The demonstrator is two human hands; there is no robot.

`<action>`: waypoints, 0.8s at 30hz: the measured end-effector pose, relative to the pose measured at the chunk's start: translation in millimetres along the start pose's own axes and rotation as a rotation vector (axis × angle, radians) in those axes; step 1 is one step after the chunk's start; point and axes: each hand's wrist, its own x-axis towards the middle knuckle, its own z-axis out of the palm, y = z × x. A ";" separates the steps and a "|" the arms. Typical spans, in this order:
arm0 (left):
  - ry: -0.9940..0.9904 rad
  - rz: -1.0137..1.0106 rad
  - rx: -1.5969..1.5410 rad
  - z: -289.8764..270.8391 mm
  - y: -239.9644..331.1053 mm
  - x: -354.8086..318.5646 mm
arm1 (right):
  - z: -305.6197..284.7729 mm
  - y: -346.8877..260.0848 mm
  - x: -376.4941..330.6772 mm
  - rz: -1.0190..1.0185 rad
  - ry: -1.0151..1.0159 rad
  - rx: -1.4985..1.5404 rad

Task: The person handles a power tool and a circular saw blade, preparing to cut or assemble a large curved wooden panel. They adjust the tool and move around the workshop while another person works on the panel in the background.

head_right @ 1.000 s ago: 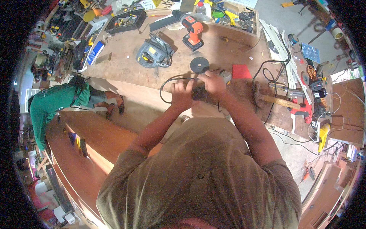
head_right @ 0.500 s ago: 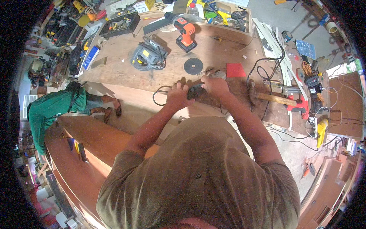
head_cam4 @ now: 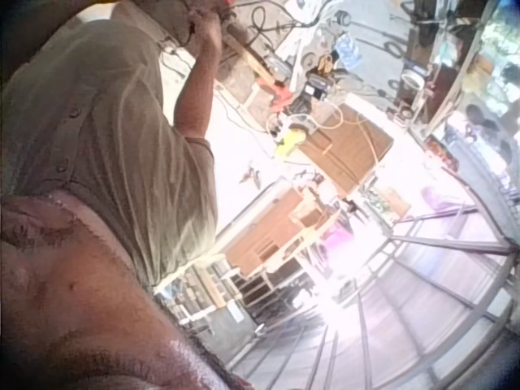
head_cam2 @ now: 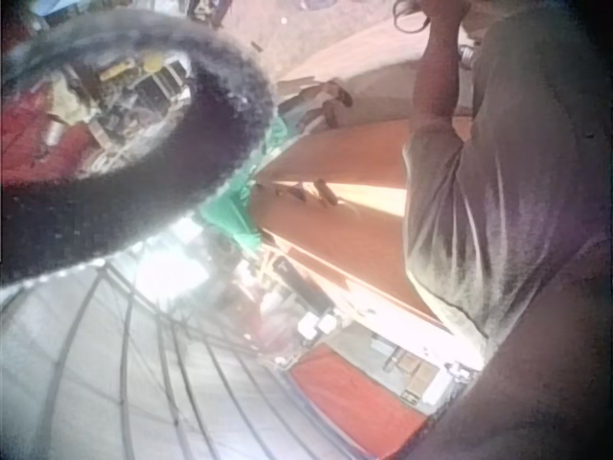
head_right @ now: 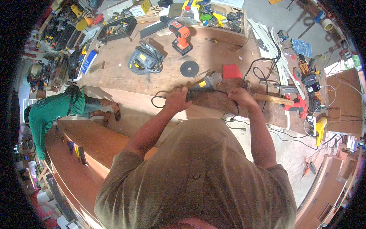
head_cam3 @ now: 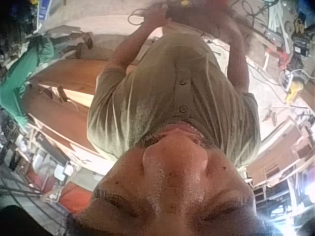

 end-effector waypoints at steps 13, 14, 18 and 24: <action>-0.200 -0.206 -0.259 -17.2 43.1 -3.8 | 145.0 -45.2 22.5 0.039 0.102 1.106; -0.219 -0.206 -0.277 -11.9 42.0 -3.2 | 144.6 -50.0 18.6 0.058 0.158 1.081; -0.222 -0.194 -0.297 -2.3 47.4 -6.2 | 139.4 -61.0 14.5 0.118 0.233 0.977; -0.305 -0.281 -0.420 -10.8 78.9 0.3 | 134.2 -35.7 40.7 0.031 0.551 0.476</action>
